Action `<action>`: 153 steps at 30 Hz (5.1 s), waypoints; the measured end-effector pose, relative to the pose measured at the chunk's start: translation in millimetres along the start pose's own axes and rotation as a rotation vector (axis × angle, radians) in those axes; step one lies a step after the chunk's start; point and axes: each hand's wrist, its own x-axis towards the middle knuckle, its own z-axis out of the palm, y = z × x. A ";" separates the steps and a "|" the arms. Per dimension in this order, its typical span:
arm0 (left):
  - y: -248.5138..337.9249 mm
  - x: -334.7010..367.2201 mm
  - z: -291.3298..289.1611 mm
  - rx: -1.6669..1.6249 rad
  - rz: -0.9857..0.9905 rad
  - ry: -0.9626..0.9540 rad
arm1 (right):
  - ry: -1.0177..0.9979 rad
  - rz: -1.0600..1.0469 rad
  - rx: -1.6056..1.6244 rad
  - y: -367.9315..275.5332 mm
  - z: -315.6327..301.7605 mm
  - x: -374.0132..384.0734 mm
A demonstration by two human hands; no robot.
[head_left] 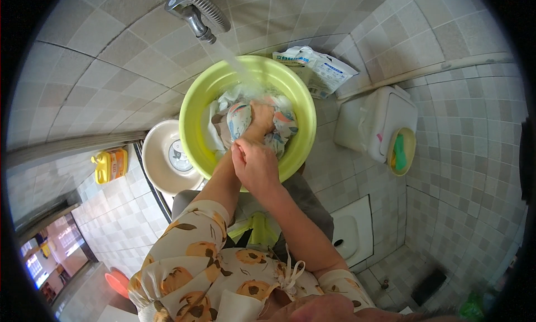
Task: The person puts clothes into a bucket of water, pours detergent from a bottle into a small bowl, then adds the detergent to the bucket and washes the clothes by hand.
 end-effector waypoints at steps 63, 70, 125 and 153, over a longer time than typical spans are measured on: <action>-76.9 -15.2 -9.2 -0.211 0.002 0.145 | -0.017 -0.101 0.066 -8.9 22.2 -7.4; -103.5 -29.3 16.4 -0.505 -0.051 -0.047 | -0.016 -0.134 0.068 -19.9 27.3 -5.3; -26.6 -140.5 -54.1 -0.294 0.175 -0.195 | -0.267 -0.113 -0.064 -28.9 15.2 -10.7; -56.8 -78.8 16.4 -0.568 -0.180 0.046 | -0.297 -0.098 -0.102 -32.3 17.0 -18.6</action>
